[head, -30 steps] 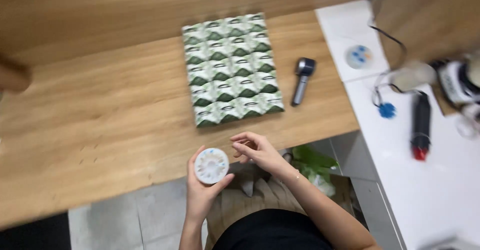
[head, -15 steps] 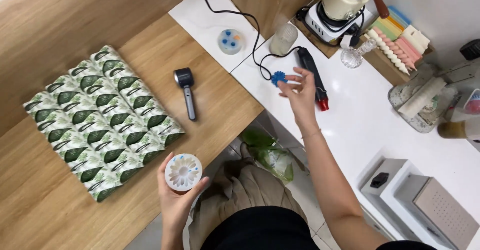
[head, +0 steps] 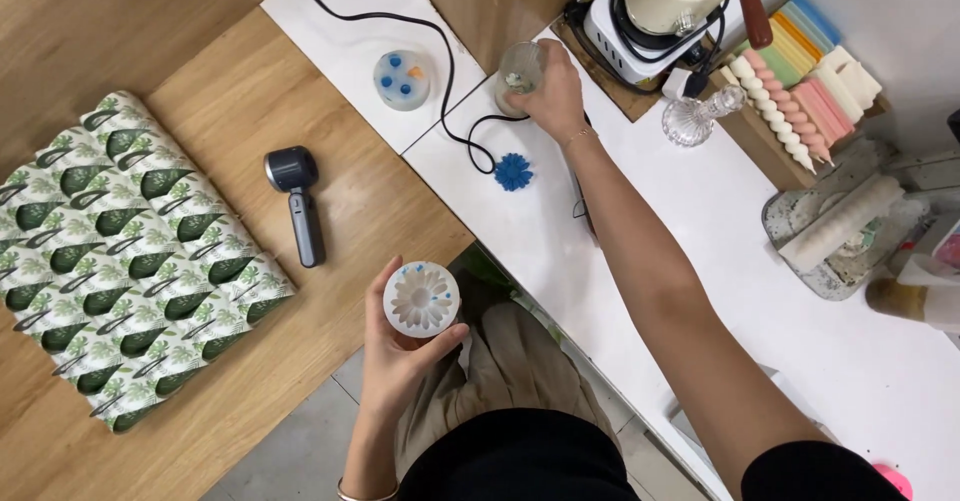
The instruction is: Placing small wax shapes into a silicone mold and adjusting their position using a sculpting tool.
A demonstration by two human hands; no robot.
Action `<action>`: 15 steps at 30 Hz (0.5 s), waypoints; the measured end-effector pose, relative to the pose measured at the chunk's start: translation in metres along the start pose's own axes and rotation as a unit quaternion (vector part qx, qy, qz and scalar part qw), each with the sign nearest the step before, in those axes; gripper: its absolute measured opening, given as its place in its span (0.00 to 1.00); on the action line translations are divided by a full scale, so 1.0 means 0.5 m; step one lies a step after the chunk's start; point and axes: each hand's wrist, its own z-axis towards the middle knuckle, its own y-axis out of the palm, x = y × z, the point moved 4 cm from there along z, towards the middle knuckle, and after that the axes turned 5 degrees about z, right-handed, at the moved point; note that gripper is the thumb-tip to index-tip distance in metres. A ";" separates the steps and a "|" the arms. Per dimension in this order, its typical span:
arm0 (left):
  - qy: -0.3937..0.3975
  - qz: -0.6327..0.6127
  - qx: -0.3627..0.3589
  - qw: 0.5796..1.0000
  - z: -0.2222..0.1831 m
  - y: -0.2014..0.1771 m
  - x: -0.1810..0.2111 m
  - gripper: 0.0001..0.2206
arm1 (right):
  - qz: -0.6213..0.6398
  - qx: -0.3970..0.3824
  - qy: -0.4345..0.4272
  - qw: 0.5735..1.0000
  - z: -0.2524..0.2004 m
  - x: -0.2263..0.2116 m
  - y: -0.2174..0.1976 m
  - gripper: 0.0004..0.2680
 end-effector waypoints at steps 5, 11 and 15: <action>-0.027 0.046 -0.012 0.999 0.027 -0.004 -0.051 0.35 | 0.043 0.113 -0.040 0.992 -0.102 -0.108 -0.117 0.32; -0.062 -0.048 -0.075 0.994 0.086 0.011 -0.060 0.25 | 0.062 0.060 0.039 0.996 -0.329 -0.175 -0.166 0.33; -0.099 -0.063 -0.119 0.986 0.128 0.041 -0.046 0.24 | 0.030 -0.022 0.097 0.995 -0.442 -0.153 -0.110 0.32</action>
